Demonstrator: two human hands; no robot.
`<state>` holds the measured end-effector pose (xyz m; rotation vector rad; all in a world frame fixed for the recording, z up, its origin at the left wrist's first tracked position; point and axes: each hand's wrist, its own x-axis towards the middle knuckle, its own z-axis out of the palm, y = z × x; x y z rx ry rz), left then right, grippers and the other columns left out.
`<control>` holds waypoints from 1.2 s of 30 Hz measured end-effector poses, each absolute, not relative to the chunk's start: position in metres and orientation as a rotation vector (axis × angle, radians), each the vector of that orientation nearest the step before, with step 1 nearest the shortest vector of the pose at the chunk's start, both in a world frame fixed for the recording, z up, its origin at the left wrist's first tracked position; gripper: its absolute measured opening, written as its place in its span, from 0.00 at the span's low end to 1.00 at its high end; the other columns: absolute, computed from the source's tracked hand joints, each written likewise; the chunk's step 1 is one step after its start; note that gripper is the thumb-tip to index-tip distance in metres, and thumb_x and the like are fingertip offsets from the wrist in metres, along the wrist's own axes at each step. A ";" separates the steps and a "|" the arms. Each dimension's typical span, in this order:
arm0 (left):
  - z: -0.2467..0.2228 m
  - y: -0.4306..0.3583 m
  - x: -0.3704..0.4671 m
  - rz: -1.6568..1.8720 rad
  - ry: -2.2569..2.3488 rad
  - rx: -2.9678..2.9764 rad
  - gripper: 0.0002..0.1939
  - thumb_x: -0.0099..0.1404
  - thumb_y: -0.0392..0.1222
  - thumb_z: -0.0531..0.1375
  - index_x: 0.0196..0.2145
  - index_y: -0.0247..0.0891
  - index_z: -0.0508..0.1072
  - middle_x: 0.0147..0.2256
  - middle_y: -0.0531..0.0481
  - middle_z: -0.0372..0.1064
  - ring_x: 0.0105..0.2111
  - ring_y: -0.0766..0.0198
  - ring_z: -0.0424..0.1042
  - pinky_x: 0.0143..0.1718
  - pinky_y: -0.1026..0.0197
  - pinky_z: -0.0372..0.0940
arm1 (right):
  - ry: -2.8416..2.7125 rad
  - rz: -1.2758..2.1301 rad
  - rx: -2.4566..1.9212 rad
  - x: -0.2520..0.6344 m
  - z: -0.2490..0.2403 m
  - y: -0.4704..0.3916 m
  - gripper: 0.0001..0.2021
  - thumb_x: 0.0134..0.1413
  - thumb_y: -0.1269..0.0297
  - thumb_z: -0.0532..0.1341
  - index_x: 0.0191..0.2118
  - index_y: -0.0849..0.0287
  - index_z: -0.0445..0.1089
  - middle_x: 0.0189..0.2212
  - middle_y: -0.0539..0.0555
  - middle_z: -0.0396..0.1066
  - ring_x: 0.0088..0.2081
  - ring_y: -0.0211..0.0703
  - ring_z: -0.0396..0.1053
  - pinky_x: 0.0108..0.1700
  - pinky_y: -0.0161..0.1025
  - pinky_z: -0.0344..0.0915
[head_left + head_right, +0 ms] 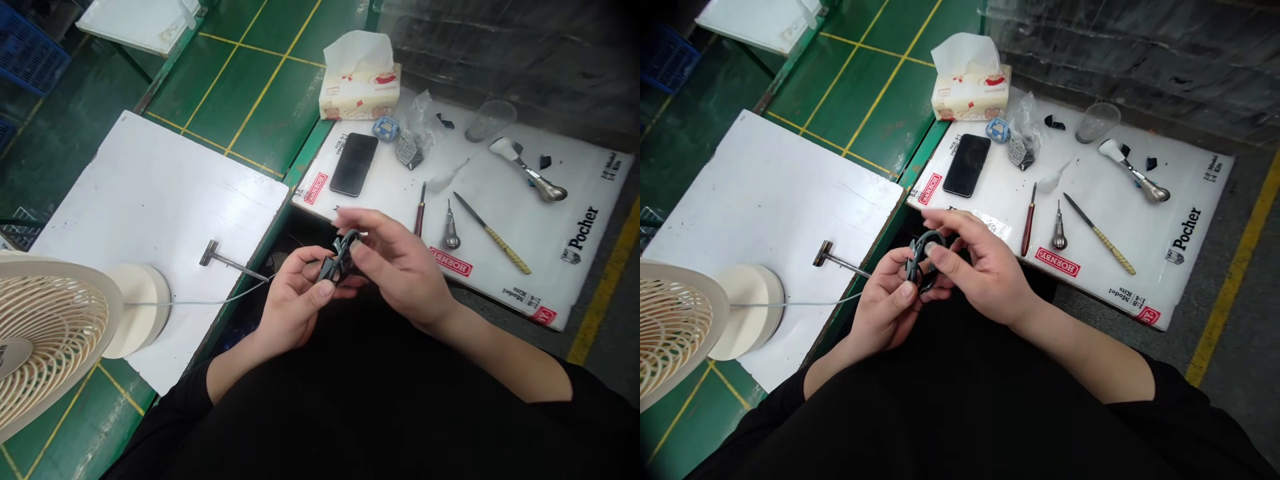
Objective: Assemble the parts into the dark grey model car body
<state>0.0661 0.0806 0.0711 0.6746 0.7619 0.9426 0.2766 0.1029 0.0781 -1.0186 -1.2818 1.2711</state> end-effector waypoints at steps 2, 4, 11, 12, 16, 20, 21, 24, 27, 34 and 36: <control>0.073 0.082 0.063 0.875 0.728 0.650 0.23 0.78 0.55 0.78 0.60 0.44 0.79 0.55 0.42 0.89 0.52 0.43 0.93 0.55 0.43 0.88 | -1.254 1.284 -1.049 0.281 0.081 0.107 0.09 0.80 0.51 0.76 0.55 0.46 0.90 0.53 0.55 0.85 0.52 0.52 0.83 0.51 0.47 0.85; 0.073 0.082 0.061 0.853 0.729 0.650 0.20 0.79 0.54 0.78 0.59 0.44 0.81 0.59 0.41 0.89 0.56 0.42 0.93 0.54 0.45 0.89 | -1.199 1.347 -1.074 0.283 0.084 0.108 0.09 0.78 0.50 0.77 0.48 0.46 0.91 0.46 0.55 0.84 0.45 0.51 0.82 0.43 0.46 0.84; 0.062 0.081 0.055 0.933 0.789 0.780 0.19 0.76 0.41 0.80 0.61 0.44 0.88 0.60 0.41 0.90 0.64 0.47 0.88 0.62 0.49 0.85 | -1.133 1.337 -1.134 0.280 0.080 0.103 0.08 0.77 0.50 0.78 0.47 0.46 0.91 0.46 0.53 0.86 0.48 0.53 0.83 0.53 0.51 0.84; 0.061 0.081 0.055 0.952 0.803 0.787 0.19 0.75 0.40 0.80 0.61 0.44 0.88 0.59 0.41 0.90 0.63 0.48 0.88 0.63 0.50 0.85 | -1.119 1.343 -1.142 0.278 0.079 0.102 0.08 0.77 0.51 0.78 0.47 0.47 0.91 0.46 0.54 0.87 0.48 0.54 0.84 0.54 0.52 0.84; 0.060 0.083 0.053 1.009 0.840 0.793 0.21 0.72 0.38 0.82 0.60 0.45 0.90 0.57 0.43 0.91 0.59 0.52 0.89 0.60 0.54 0.84 | -1.093 1.332 -1.145 0.275 0.076 0.101 0.07 0.77 0.52 0.78 0.47 0.48 0.91 0.46 0.53 0.88 0.48 0.54 0.84 0.56 0.52 0.84; 0.059 0.083 0.051 1.029 0.855 0.768 0.23 0.71 0.38 0.83 0.60 0.46 0.90 0.54 0.44 0.91 0.56 0.53 0.90 0.58 0.54 0.85 | -1.105 1.273 -1.154 0.273 0.072 0.101 0.07 0.77 0.52 0.79 0.47 0.46 0.91 0.46 0.52 0.88 0.48 0.52 0.84 0.54 0.50 0.83; 0.058 0.083 0.051 1.031 0.859 0.755 0.22 0.70 0.38 0.83 0.60 0.46 0.90 0.54 0.45 0.91 0.56 0.53 0.90 0.58 0.53 0.85 | -1.109 1.260 -1.165 0.273 0.072 0.100 0.08 0.77 0.51 0.79 0.46 0.47 0.91 0.46 0.52 0.88 0.48 0.53 0.84 0.54 0.51 0.83; 0.057 0.082 0.050 1.040 0.853 0.717 0.23 0.69 0.39 0.84 0.59 0.47 0.90 0.53 0.46 0.91 0.57 0.54 0.89 0.60 0.53 0.84 | -1.124 1.227 -1.186 0.274 0.070 0.100 0.10 0.76 0.49 0.79 0.46 0.47 0.91 0.46 0.53 0.88 0.48 0.54 0.84 0.54 0.52 0.84; 0.062 0.083 0.050 1.032 0.822 0.681 0.27 0.68 0.42 0.85 0.62 0.48 0.88 0.54 0.46 0.91 0.56 0.54 0.89 0.61 0.53 0.82 | -1.152 1.203 -1.203 0.275 0.071 0.098 0.10 0.77 0.48 0.79 0.45 0.47 0.90 0.45 0.53 0.88 0.47 0.53 0.83 0.53 0.52 0.83; 0.073 0.090 0.050 0.934 0.901 0.527 0.19 0.70 0.47 0.84 0.53 0.39 0.89 0.41 0.48 0.89 0.39 0.62 0.86 0.47 0.61 0.80 | -1.211 1.290 -1.107 0.278 0.075 0.093 0.08 0.77 0.50 0.79 0.45 0.46 0.91 0.46 0.53 0.87 0.47 0.54 0.83 0.54 0.53 0.84; 0.073 0.092 0.051 0.869 0.877 0.488 0.17 0.69 0.44 0.85 0.50 0.38 0.89 0.40 0.48 0.89 0.38 0.62 0.87 0.45 0.61 0.80 | -1.170 1.344 -1.068 0.278 0.073 0.092 0.09 0.77 0.50 0.78 0.44 0.46 0.91 0.45 0.54 0.87 0.47 0.54 0.84 0.53 0.53 0.85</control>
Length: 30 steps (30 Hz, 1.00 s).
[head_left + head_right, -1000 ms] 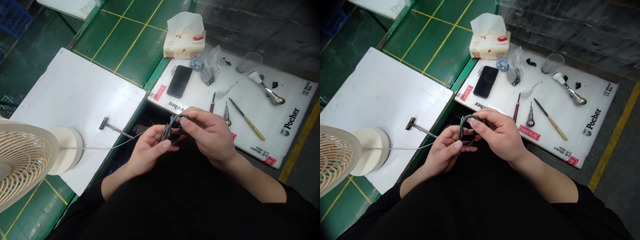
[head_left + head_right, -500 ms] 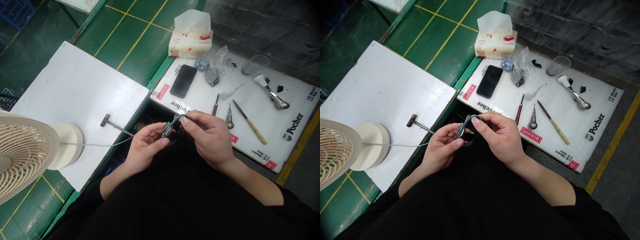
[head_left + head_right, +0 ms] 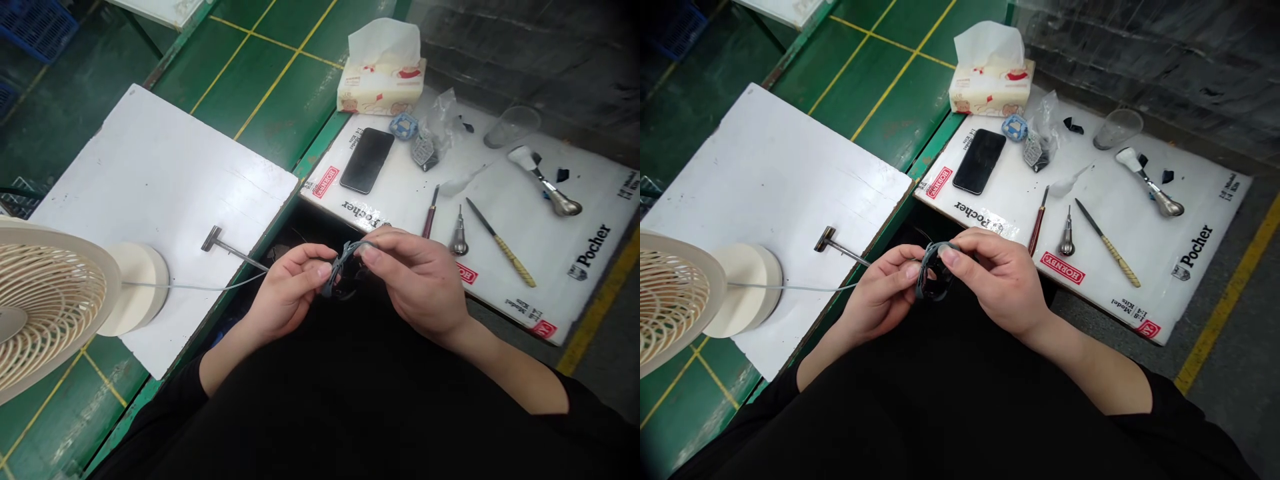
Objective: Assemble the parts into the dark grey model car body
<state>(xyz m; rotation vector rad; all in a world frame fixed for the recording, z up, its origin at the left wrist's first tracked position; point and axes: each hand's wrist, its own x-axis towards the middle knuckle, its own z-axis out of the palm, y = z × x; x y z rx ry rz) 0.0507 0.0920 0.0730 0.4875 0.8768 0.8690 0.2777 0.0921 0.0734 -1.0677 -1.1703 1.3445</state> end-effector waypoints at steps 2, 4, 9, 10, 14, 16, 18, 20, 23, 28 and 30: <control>0.073 0.093 0.052 0.838 0.832 0.460 0.17 0.69 0.45 0.84 0.49 0.37 0.88 0.40 0.47 0.89 0.37 0.62 0.86 0.44 0.60 0.81 | -1.109 1.372 -1.058 0.278 0.071 0.092 0.08 0.77 0.51 0.78 0.45 0.47 0.91 0.44 0.53 0.87 0.46 0.53 0.84 0.52 0.52 0.85; 0.073 0.094 0.053 0.838 0.803 0.448 0.18 0.69 0.47 0.84 0.49 0.37 0.88 0.39 0.47 0.89 0.35 0.62 0.86 0.44 0.59 0.82 | -1.050 1.387 -1.066 0.277 0.069 0.092 0.08 0.76 0.52 0.79 0.45 0.47 0.90 0.44 0.53 0.87 0.46 0.53 0.84 0.53 0.51 0.85; 0.071 0.094 0.054 0.852 0.812 0.463 0.19 0.68 0.45 0.86 0.50 0.37 0.89 0.39 0.47 0.89 0.35 0.64 0.85 0.43 0.61 0.80 | -0.972 1.418 -1.079 0.277 0.069 0.094 0.08 0.73 0.52 0.80 0.43 0.48 0.91 0.42 0.52 0.87 0.45 0.51 0.83 0.54 0.50 0.85; 0.071 0.094 0.054 0.852 0.815 0.467 0.19 0.67 0.44 0.86 0.50 0.38 0.89 0.38 0.48 0.89 0.34 0.64 0.85 0.43 0.61 0.80 | -0.964 1.425 -1.072 0.277 0.069 0.095 0.07 0.74 0.53 0.80 0.43 0.48 0.91 0.42 0.52 0.87 0.45 0.51 0.83 0.54 0.49 0.85; 0.071 0.094 0.054 0.860 0.812 0.472 0.18 0.68 0.43 0.86 0.50 0.38 0.89 0.36 0.49 0.88 0.34 0.65 0.85 0.43 0.63 0.80 | -0.942 1.430 -1.068 0.276 0.069 0.096 0.07 0.73 0.53 0.81 0.43 0.48 0.91 0.42 0.52 0.88 0.45 0.50 0.84 0.54 0.49 0.85; 0.071 0.094 0.054 0.872 0.811 0.472 0.18 0.69 0.44 0.85 0.50 0.38 0.89 0.37 0.49 0.88 0.34 0.65 0.85 0.43 0.62 0.80 | -0.936 1.428 -1.086 0.276 0.069 0.097 0.09 0.71 0.51 0.82 0.43 0.48 0.91 0.42 0.52 0.88 0.45 0.51 0.84 0.56 0.51 0.85; 0.071 0.095 0.055 0.876 0.811 0.469 0.18 0.69 0.45 0.85 0.50 0.38 0.89 0.37 0.48 0.88 0.34 0.64 0.85 0.43 0.61 0.81 | -0.923 1.433 -1.096 0.276 0.069 0.098 0.10 0.70 0.50 0.83 0.43 0.49 0.91 0.42 0.53 0.89 0.45 0.51 0.85 0.56 0.51 0.86; 0.070 0.095 0.055 0.871 0.808 0.458 0.18 0.68 0.44 0.85 0.50 0.37 0.88 0.37 0.49 0.88 0.34 0.64 0.85 0.43 0.61 0.81 | -0.912 1.451 -1.088 0.276 0.068 0.098 0.09 0.70 0.50 0.83 0.44 0.48 0.92 0.42 0.53 0.89 0.45 0.51 0.85 0.55 0.50 0.86; 0.069 0.096 0.054 0.859 0.794 0.444 0.18 0.67 0.42 0.86 0.50 0.37 0.88 0.35 0.50 0.88 0.33 0.65 0.85 0.43 0.63 0.81 | -0.909 1.473 -1.062 0.276 0.068 0.098 0.06 0.72 0.53 0.82 0.45 0.48 0.93 0.44 0.53 0.90 0.46 0.50 0.85 0.54 0.47 0.85; 0.068 0.097 0.053 0.855 0.777 0.444 0.18 0.67 0.40 0.86 0.49 0.37 0.87 0.33 0.51 0.87 0.32 0.65 0.86 0.42 0.64 0.82 | -0.895 1.502 -1.102 0.276 0.069 0.097 0.08 0.72 0.52 0.83 0.46 0.48 0.93 0.46 0.53 0.90 0.48 0.51 0.85 0.56 0.47 0.84; 0.069 0.097 0.053 0.853 0.780 0.444 0.18 0.67 0.40 0.86 0.49 0.36 0.87 0.33 0.51 0.87 0.31 0.66 0.86 0.41 0.64 0.82 | -0.891 1.504 -1.103 0.275 0.069 0.097 0.08 0.72 0.52 0.83 0.46 0.48 0.93 0.46 0.53 0.90 0.48 0.50 0.85 0.56 0.46 0.83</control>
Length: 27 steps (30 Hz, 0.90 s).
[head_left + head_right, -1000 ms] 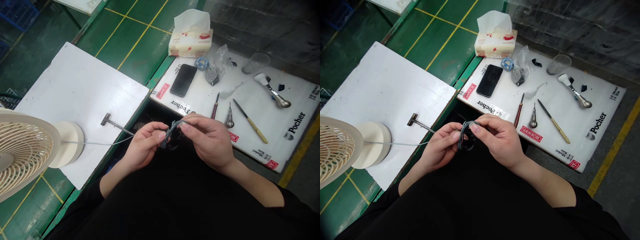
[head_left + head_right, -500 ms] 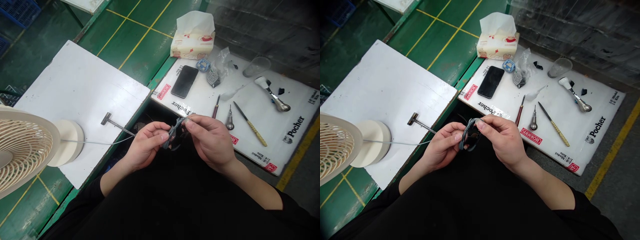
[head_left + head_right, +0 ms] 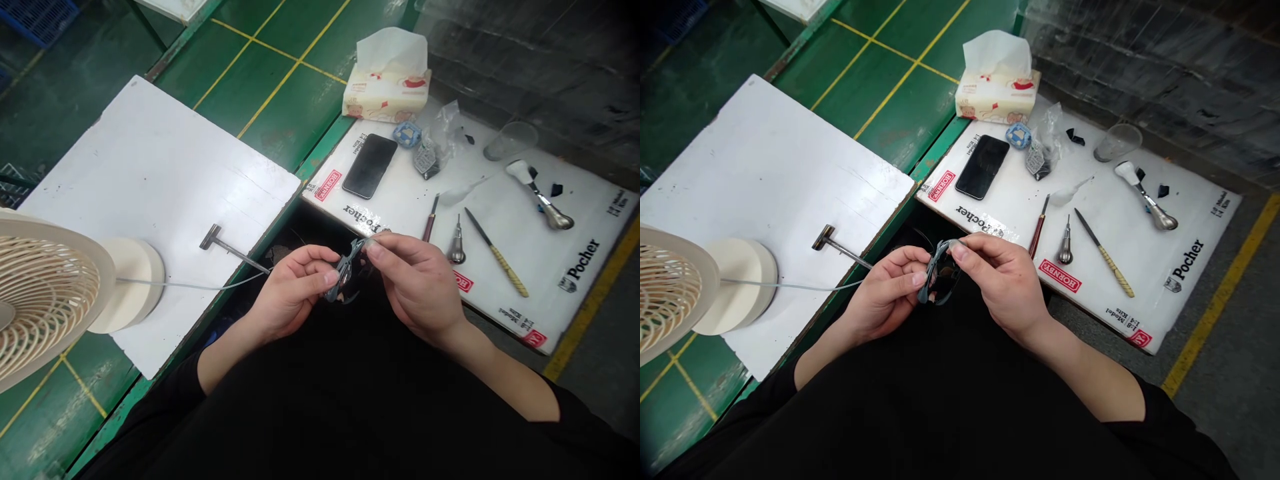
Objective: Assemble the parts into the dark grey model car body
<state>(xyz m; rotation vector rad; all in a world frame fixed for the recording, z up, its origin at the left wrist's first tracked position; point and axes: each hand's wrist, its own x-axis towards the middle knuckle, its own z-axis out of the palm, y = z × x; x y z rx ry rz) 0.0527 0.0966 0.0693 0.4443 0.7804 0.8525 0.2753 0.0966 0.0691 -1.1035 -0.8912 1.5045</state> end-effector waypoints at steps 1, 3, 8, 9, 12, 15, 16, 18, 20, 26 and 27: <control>0.070 0.096 0.053 0.848 0.784 0.442 0.19 0.66 0.41 0.86 0.49 0.36 0.87 0.33 0.51 0.86 0.31 0.65 0.86 0.41 0.64 0.82 | -0.890 1.504 -1.098 0.275 0.069 0.096 0.08 0.71 0.52 0.83 0.46 0.48 0.94 0.46 0.53 0.90 0.48 0.50 0.85 0.56 0.45 0.83; 0.070 0.096 0.054 0.844 0.793 0.429 0.20 0.66 0.42 0.86 0.49 0.36 0.87 0.33 0.50 0.86 0.31 0.65 0.85 0.41 0.64 0.82 | -0.883 1.508 -1.090 0.275 0.069 0.096 0.08 0.71 0.52 0.83 0.45 0.47 0.94 0.45 0.53 0.90 0.48 0.50 0.85 0.56 0.44 0.82; 0.070 0.095 0.056 0.867 0.807 0.425 0.21 0.65 0.45 0.87 0.48 0.36 0.86 0.34 0.50 0.87 0.30 0.65 0.84 0.38 0.63 0.82 | -0.882 1.522 -1.080 0.275 0.067 0.095 0.07 0.72 0.52 0.83 0.45 0.47 0.94 0.45 0.52 0.90 0.47 0.48 0.85 0.54 0.42 0.81; 0.069 0.095 0.056 0.879 0.811 0.435 0.21 0.65 0.43 0.87 0.48 0.36 0.86 0.33 0.51 0.86 0.29 0.65 0.84 0.37 0.64 0.81 | -0.888 1.525 -1.084 0.275 0.066 0.095 0.07 0.72 0.51 0.83 0.45 0.47 0.94 0.44 0.52 0.90 0.47 0.48 0.85 0.54 0.42 0.81; 0.068 0.095 0.054 0.919 0.822 0.450 0.20 0.65 0.41 0.87 0.49 0.37 0.86 0.31 0.52 0.85 0.28 0.66 0.83 0.35 0.65 0.79 | -0.937 1.511 -1.109 0.274 0.065 0.095 0.07 0.74 0.51 0.82 0.47 0.46 0.94 0.43 0.51 0.89 0.46 0.47 0.83 0.54 0.43 0.79; 0.067 0.095 0.054 0.916 0.833 0.454 0.19 0.65 0.44 0.87 0.49 0.37 0.89 0.35 0.49 0.87 0.30 0.66 0.84 0.37 0.65 0.81 | -0.965 1.493 -1.119 0.276 0.065 0.095 0.07 0.75 0.51 0.80 0.48 0.47 0.94 0.43 0.51 0.88 0.46 0.47 0.82 0.54 0.43 0.77; 0.067 0.095 0.054 0.902 0.833 0.461 0.20 0.65 0.45 0.87 0.49 0.36 0.90 0.36 0.48 0.88 0.31 0.66 0.84 0.39 0.64 0.81 | -0.961 1.488 -1.120 0.277 0.066 0.095 0.08 0.76 0.51 0.80 0.48 0.47 0.94 0.43 0.51 0.88 0.46 0.48 0.83 0.55 0.44 0.77; 0.067 0.095 0.053 0.865 0.826 0.487 0.22 0.63 0.45 0.89 0.50 0.36 0.92 0.40 0.46 0.90 0.35 0.66 0.85 0.44 0.64 0.82 | -0.956 1.464 -1.130 0.278 0.066 0.095 0.08 0.75 0.51 0.80 0.47 0.48 0.94 0.43 0.52 0.88 0.47 0.49 0.83 0.55 0.46 0.77; 0.065 0.095 0.053 0.835 0.810 0.516 0.24 0.60 0.42 0.90 0.51 0.38 0.94 0.43 0.45 0.91 0.39 0.66 0.85 0.49 0.64 0.82 | -0.972 1.430 -1.153 0.280 0.066 0.094 0.09 0.75 0.50 0.80 0.45 0.48 0.93 0.43 0.53 0.88 0.46 0.50 0.82 0.55 0.47 0.77; 0.064 0.093 0.049 0.884 0.793 0.559 0.25 0.61 0.37 0.88 0.55 0.44 0.94 0.51 0.45 0.91 0.51 0.62 0.86 0.56 0.63 0.80 | -0.972 1.408 -1.194 0.281 0.067 0.093 0.12 0.75 0.47 0.79 0.43 0.50 0.92 0.43 0.54 0.87 0.47 0.53 0.80 0.57 0.52 0.75; 0.064 0.092 0.049 0.891 0.787 0.566 0.25 0.61 0.37 0.88 0.55 0.44 0.94 0.52 0.45 0.90 0.52 0.61 0.86 0.56 0.63 0.79 | -0.969 1.407 -1.196 0.281 0.068 0.093 0.13 0.75 0.47 0.79 0.43 0.50 0.91 0.42 0.54 0.87 0.47 0.54 0.80 0.56 0.52 0.75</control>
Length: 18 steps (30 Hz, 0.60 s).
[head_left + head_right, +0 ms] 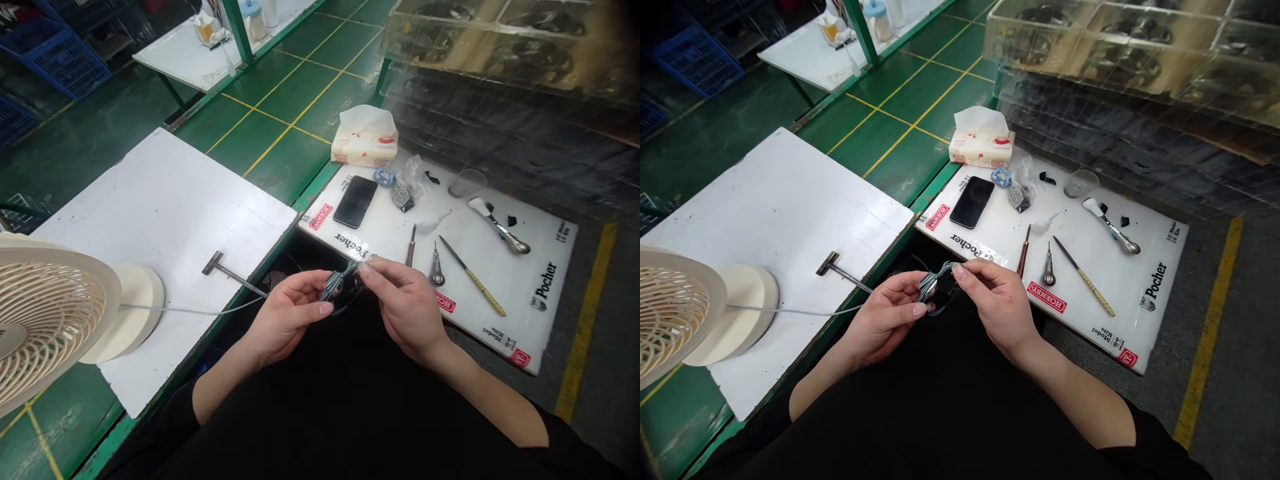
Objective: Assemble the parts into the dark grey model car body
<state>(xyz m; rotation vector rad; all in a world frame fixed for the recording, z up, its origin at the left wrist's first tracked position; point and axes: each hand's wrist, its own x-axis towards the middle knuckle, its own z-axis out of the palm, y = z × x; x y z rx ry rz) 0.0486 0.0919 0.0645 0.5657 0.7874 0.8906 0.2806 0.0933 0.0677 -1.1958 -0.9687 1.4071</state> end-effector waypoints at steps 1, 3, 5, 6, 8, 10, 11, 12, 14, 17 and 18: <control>0.066 0.091 0.049 0.897 0.782 0.572 0.25 0.61 0.37 0.88 0.55 0.44 0.94 0.52 0.45 0.90 0.51 0.61 0.86 0.56 0.62 0.79 | -0.967 1.405 -1.195 0.280 0.068 0.093 0.13 0.74 0.47 0.79 0.42 0.50 0.91 0.42 0.54 0.87 0.46 0.53 0.80 0.56 0.52 0.75; 0.068 0.091 0.050 0.918 0.780 0.576 0.27 0.61 0.41 0.88 0.57 0.43 0.93 0.50 0.45 0.89 0.47 0.62 0.85 0.54 0.61 0.80 | -0.970 1.398 -1.191 0.280 0.067 0.093 0.13 0.75 0.47 0.79 0.42 0.50 0.91 0.41 0.54 0.86 0.46 0.53 0.79 0.55 0.51 0.75; 0.071 0.091 0.052 0.946 0.800 0.557 0.28 0.64 0.49 0.88 0.59 0.41 0.92 0.47 0.44 0.88 0.41 0.62 0.83 0.49 0.60 0.81 | -0.990 1.393 -1.183 0.279 0.066 0.093 0.12 0.76 0.48 0.79 0.43 0.49 0.91 0.42 0.54 0.86 0.46 0.52 0.80 0.55 0.50 0.75; 0.072 0.091 0.053 0.951 0.818 0.543 0.28 0.66 0.53 0.86 0.58 0.40 0.91 0.45 0.44 0.87 0.39 0.62 0.83 0.47 0.59 0.81 | -1.010 1.390 -1.180 0.280 0.066 0.092 0.11 0.76 0.49 0.78 0.43 0.49 0.91 0.43 0.54 0.86 0.46 0.52 0.80 0.55 0.50 0.75; 0.074 0.093 0.056 0.934 0.862 0.515 0.25 0.68 0.54 0.85 0.56 0.38 0.91 0.42 0.45 0.86 0.36 0.63 0.82 0.41 0.60 0.81 | -1.058 1.377 -1.167 0.280 0.065 0.091 0.10 0.77 0.49 0.78 0.44 0.48 0.92 0.44 0.54 0.86 0.47 0.52 0.80 0.55 0.49 0.76; 0.074 0.095 0.057 0.906 0.897 0.494 0.22 0.67 0.50 0.86 0.51 0.36 0.90 0.39 0.46 0.86 0.33 0.64 0.81 0.37 0.63 0.80 | -1.098 1.369 -1.148 0.280 0.064 0.090 0.10 0.78 0.50 0.78 0.44 0.47 0.92 0.45 0.54 0.86 0.48 0.52 0.80 0.55 0.49 0.76; 0.073 0.096 0.058 0.897 0.907 0.486 0.21 0.66 0.48 0.86 0.50 0.36 0.90 0.37 0.47 0.86 0.32 0.65 0.81 0.35 0.63 0.79 | -1.107 1.365 -1.141 0.281 0.063 0.089 0.10 0.78 0.50 0.78 0.44 0.47 0.92 0.46 0.54 0.87 0.48 0.51 0.81 0.55 0.48 0.76; 0.073 0.097 0.058 0.895 0.913 0.479 0.21 0.65 0.47 0.87 0.49 0.36 0.89 0.36 0.48 0.86 0.31 0.65 0.81 0.34 0.64 0.79 | -1.110 1.366 -1.136 0.281 0.063 0.089 0.10 0.78 0.50 0.78 0.45 0.47 0.92 0.46 0.54 0.87 0.48 0.51 0.81 0.54 0.48 0.76; 0.072 0.098 0.058 0.898 0.908 0.472 0.20 0.66 0.46 0.87 0.49 0.35 0.88 0.35 0.48 0.86 0.29 0.66 0.81 0.35 0.64 0.79 | -1.099 1.369 -1.135 0.282 0.063 0.090 0.10 0.77 0.49 0.78 0.45 0.48 0.92 0.46 0.54 0.87 0.48 0.52 0.81 0.54 0.48 0.77; 0.072 0.099 0.059 0.906 0.872 0.471 0.19 0.68 0.47 0.85 0.49 0.35 0.88 0.37 0.47 0.88 0.30 0.65 0.83 0.38 0.63 0.81 | -1.057 1.367 -1.158 0.284 0.063 0.091 0.11 0.77 0.48 0.79 0.45 0.49 0.92 0.45 0.54 0.87 0.47 0.52 0.81 0.55 0.48 0.77; 0.072 0.099 0.059 0.910 0.858 0.469 0.19 0.69 0.46 0.85 0.50 0.35 0.89 0.37 0.47 0.88 0.31 0.65 0.84 0.40 0.62 0.82 | -1.046 1.370 -1.172 0.285 0.063 0.092 0.12 0.76 0.48 0.79 0.44 0.49 0.92 0.44 0.53 0.87 0.47 0.51 0.81 0.55 0.48 0.76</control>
